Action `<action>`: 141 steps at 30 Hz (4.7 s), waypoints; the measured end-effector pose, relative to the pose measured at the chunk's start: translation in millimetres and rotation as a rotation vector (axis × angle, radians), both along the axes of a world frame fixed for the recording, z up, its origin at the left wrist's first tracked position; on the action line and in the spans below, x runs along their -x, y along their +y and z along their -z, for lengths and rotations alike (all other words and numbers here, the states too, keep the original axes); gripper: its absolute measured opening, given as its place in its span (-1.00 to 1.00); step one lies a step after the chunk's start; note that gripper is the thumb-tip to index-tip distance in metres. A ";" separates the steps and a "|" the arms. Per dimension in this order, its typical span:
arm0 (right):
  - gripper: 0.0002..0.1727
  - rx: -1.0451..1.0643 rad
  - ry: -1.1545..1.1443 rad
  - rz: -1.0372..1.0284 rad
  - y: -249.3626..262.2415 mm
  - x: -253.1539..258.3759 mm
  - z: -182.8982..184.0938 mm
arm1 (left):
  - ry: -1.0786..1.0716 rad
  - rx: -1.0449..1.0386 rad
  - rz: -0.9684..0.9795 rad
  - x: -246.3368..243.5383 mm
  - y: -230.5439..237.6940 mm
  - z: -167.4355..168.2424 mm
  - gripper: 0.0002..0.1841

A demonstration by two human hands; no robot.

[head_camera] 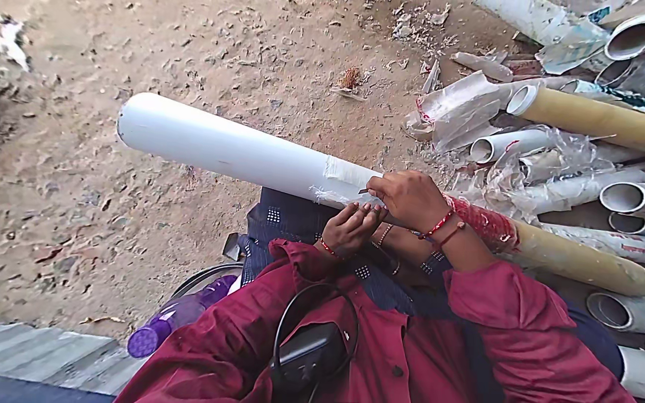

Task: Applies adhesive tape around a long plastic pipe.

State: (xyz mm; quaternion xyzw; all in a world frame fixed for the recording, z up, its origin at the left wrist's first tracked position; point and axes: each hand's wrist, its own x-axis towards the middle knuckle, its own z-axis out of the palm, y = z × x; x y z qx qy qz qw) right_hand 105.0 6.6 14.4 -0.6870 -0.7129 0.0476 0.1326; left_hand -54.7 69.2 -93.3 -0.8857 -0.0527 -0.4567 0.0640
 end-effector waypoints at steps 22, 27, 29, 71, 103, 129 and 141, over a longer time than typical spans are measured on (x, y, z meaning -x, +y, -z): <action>-0.87 0.082 -0.166 -0.096 -12.2 -10.3 -4.3 | -0.046 -0.001 0.043 -1.4 3.6 7.5 -0.79; -0.76 0.277 -0.246 -0.092 -9.2 -4.2 -24.2 | -0.035 -0.009 0.044 0.2 3.7 7.0 -0.79; -0.78 0.406 -0.251 -0.040 -11.0 -8.6 -33.7 | -0.031 -0.003 0.039 0.2 3.5 7.9 -0.77; -0.80 -0.209 0.146 0.303 -79.2 -16.4 25.6 | 0.152 0.187 0.088 -4.5 -7.0 -5.8 -0.75; -0.71 -0.205 -0.050 0.343 -114.6 -45.6 15.9 | 0.303 0.207 0.103 -24.2 -31.0 -16.8 -0.74; -0.66 -0.115 0.295 0.727 -152.5 -67.9 17.0 | 0.337 0.226 0.117 -43.0 -40.0 -17.1 -0.69; -0.76 -0.246 0.142 0.915 -120.4 -46.9 63.8 | 0.327 0.032 -0.022 -64.2 -58.1 -8.2 -0.52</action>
